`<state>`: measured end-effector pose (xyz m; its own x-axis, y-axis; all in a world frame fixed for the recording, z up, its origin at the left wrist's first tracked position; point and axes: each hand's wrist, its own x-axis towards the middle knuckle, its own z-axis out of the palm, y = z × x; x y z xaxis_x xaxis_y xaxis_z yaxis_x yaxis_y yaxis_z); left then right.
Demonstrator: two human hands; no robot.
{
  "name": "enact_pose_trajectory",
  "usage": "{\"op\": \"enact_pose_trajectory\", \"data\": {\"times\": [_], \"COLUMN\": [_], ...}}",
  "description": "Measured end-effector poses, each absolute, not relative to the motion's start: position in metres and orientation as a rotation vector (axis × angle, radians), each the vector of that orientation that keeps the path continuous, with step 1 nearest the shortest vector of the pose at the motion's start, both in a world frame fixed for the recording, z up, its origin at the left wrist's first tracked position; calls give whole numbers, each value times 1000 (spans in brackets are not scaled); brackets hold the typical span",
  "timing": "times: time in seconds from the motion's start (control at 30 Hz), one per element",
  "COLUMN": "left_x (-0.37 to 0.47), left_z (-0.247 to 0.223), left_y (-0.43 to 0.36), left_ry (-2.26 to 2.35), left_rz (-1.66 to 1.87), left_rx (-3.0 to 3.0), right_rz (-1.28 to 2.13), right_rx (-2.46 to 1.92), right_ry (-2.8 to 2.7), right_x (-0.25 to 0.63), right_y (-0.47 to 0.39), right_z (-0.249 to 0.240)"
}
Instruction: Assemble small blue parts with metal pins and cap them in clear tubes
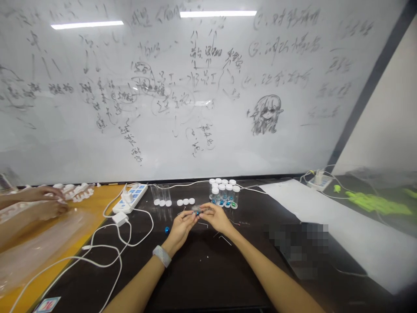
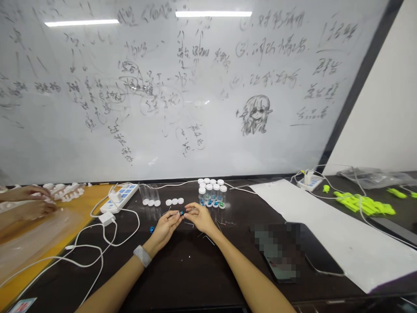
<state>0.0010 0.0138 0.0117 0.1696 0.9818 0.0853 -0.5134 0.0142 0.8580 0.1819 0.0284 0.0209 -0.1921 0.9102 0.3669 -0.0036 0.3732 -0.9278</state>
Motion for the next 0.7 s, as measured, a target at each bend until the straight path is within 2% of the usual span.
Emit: {"op": "enact_pose_trajectory", "data": {"times": [0.7], "left_x": [1], "left_z": [13], "left_y": [11], "left_ry": [630], "left_rz": [1364], "left_rx": [916], "right_rz": [943], "right_rx": [-827], "right_ry": [-1530], "right_x": [173], "right_y": [20], "right_z": [18]}}
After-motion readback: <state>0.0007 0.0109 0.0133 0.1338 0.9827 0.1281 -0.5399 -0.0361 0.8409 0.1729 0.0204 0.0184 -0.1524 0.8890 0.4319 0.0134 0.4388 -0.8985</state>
